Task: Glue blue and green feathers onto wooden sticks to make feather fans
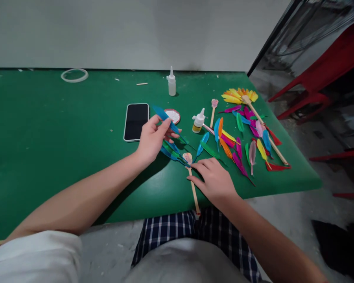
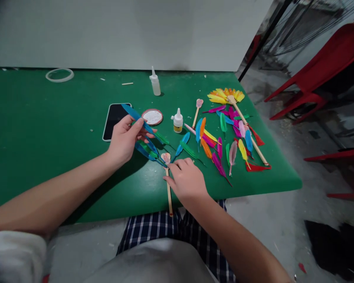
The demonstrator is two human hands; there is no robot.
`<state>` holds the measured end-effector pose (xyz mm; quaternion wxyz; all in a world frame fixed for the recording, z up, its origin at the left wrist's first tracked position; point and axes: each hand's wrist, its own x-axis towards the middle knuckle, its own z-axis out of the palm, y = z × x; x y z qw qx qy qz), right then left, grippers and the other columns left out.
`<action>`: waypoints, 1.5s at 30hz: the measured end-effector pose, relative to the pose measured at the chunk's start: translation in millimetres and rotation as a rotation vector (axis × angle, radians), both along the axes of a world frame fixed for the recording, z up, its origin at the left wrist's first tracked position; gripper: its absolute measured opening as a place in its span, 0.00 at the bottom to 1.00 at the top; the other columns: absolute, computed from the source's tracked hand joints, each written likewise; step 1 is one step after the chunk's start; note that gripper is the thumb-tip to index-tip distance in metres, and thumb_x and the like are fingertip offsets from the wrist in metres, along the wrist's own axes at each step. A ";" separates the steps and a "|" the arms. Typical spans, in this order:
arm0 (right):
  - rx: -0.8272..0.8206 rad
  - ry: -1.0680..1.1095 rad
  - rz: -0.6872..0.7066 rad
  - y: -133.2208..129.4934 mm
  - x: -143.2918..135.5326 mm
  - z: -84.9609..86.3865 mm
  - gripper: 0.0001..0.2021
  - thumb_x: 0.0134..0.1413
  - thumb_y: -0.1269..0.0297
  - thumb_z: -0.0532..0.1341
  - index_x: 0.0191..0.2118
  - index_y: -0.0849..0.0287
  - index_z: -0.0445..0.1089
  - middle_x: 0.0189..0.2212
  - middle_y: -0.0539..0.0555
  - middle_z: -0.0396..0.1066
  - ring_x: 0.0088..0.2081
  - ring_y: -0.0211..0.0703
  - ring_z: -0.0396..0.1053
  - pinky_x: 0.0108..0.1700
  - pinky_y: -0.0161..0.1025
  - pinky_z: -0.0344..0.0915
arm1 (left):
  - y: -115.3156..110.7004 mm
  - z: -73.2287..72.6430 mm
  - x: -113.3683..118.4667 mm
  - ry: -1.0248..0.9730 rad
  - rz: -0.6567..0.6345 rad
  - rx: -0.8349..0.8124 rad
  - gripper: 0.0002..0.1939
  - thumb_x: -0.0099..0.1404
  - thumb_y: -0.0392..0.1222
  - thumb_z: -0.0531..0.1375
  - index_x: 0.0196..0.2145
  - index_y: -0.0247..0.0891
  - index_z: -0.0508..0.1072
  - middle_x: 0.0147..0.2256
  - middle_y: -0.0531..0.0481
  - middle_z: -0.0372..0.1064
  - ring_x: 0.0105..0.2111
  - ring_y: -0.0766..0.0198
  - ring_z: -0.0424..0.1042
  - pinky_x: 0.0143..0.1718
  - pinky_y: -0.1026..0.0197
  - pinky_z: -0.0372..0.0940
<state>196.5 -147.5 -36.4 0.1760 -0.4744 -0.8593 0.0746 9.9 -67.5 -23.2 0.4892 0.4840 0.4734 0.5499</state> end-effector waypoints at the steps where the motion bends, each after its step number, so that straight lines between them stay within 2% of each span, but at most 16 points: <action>1: 0.009 0.003 0.018 -1.6 -0.3 -3.6 0.12 0.49 0.59 0.60 0.39 0.59 0.70 0.33 0.56 0.71 0.37 0.47 0.63 0.36 0.43 0.65 | -0.2 0.6 0.1 -0.007 -0.001 0.005 0.11 0.60 0.47 0.56 0.33 0.37 0.64 0.25 0.53 0.71 0.22 0.68 0.71 0.20 0.69 0.64; 7: -0.024 0.041 0.125 -0.4 2.4 -2.4 0.10 0.52 0.67 0.57 0.41 0.59 0.70 0.36 0.55 0.72 0.39 0.46 0.63 0.39 0.43 0.66 | -2.0 5.6 -1.3 0.053 -0.016 -0.002 0.11 0.55 0.45 0.61 0.25 0.33 0.70 0.22 0.52 0.67 0.23 0.68 0.69 0.21 0.68 0.66; 9: -0.040 0.036 0.139 -0.6 3.9 -2.6 0.11 0.53 0.68 0.55 0.42 0.59 0.70 0.36 0.55 0.73 0.39 0.46 0.64 0.39 0.43 0.66 | -1.1 5.8 -2.7 0.085 -0.046 -0.020 0.10 0.54 0.44 0.62 0.25 0.32 0.71 0.22 0.53 0.66 0.23 0.68 0.69 0.21 0.68 0.66; 12: -0.050 0.046 0.175 -1.2 6.9 -3.9 0.11 0.54 0.69 0.54 0.42 0.59 0.71 0.36 0.54 0.73 0.39 0.44 0.65 0.39 0.42 0.66 | 1.3 4.0 -5.0 0.118 -0.107 -0.063 0.11 0.52 0.39 0.63 0.34 0.33 0.71 0.22 0.55 0.65 0.21 0.70 0.69 0.21 0.68 0.67; 16: -0.065 0.075 0.218 -3.6 10.2 -3.7 0.10 0.55 0.69 0.53 0.38 0.57 0.72 0.35 0.52 0.74 0.38 0.42 0.67 0.39 0.41 0.65 | 4.0 0.2 -8.5 0.149 -0.210 -0.113 0.27 0.49 0.33 0.64 0.48 0.37 0.63 0.20 0.59 0.63 0.18 0.70 0.69 0.22 0.66 0.69; 19: -0.062 0.101 0.211 -7.4 11.3 -4.1 0.11 0.56 0.69 0.53 0.37 0.57 0.72 0.34 0.52 0.74 0.37 0.41 0.68 0.39 0.40 0.65 | 4.6 -1.7 -11.3 0.191 -0.294 -0.110 0.32 0.50 0.32 0.64 0.52 0.39 0.59 0.18 0.60 0.63 0.17 0.68 0.70 0.23 0.64 0.70; 22: -0.050 0.142 0.207 -9.9 12.6 -6.1 0.11 0.56 0.69 0.53 0.36 0.58 0.72 0.33 0.53 0.74 0.36 0.41 0.68 0.39 0.40 0.65 | 4.0 -1.7 -12.7 0.245 -0.319 -0.154 0.35 0.50 0.32 0.64 0.54 0.38 0.55 0.18 0.58 0.65 0.19 0.65 0.71 0.23 0.63 0.70; 25: -0.052 0.211 0.179 -8.6 14.6 -8.0 0.09 0.55 0.68 0.54 0.36 0.58 0.72 0.31 0.53 0.74 0.35 0.41 0.67 0.39 0.40 0.65 | 2.7 -1.0 -12.2 0.255 -0.317 -0.205 0.34 0.50 0.31 0.64 0.53 0.37 0.57 0.18 0.58 0.64 0.19 0.64 0.71 0.22 0.63 0.70; 28: -0.054 0.269 0.116 -4.4 16.0 -9.4 0.08 0.52 0.65 0.57 0.37 0.55 0.72 0.31 0.52 0.74 0.36 0.42 0.67 0.40 0.42 0.65 | 2.0 -2.0 -11.0 0.231 -0.356 -0.187 0.30 0.50 0.31 0.64 0.50 0.37 0.60 0.18 0.59 0.63 0.18 0.65 0.71 0.22 0.63 0.70; 33: 0.023 0.298 0.086 1.5 13.5 -14.7 0.13 0.49 0.60 0.60 0.42 0.54 0.70 0.38 0.55 0.72 0.45 0.48 0.63 0.47 0.49 0.62 | 3.4 -5.7 -10.2 0.280 -0.336 -0.190 0.30 0.50 0.33 0.64 0.51 0.36 0.60 0.18 0.58 0.63 0.19 0.64 0.71 0.24 0.59 0.71; 36: 0.017 0.304 0.094 3.0 12.4 -16.2 0.15 0.48 0.58 0.61 0.43 0.54 0.70 0.39 0.55 0.71 0.46 0.49 0.62 0.49 0.50 0.62 | 5.0 -7.0 -11.3 0.293 -0.337 -0.181 0.32 0.50 0.34 0.64 0.52 0.36 0.59 0.18 0.57 0.63 0.20 0.63 0.71 0.25 0.56 0.71; 45: -0.020 0.365 0.013 4.1 11.3 -14.6 0.11 0.49 0.61 0.60 0.41 0.54 0.70 0.37 0.54 0.72 0.44 0.46 0.64 0.48 0.48 0.62 | 6.3 -7.4 -13.5 0.276 -0.338 -0.193 0.30 0.51 0.32 0.63 0.51 0.36 0.61 0.18 0.58 0.62 0.20 0.63 0.71 0.25 0.55 0.71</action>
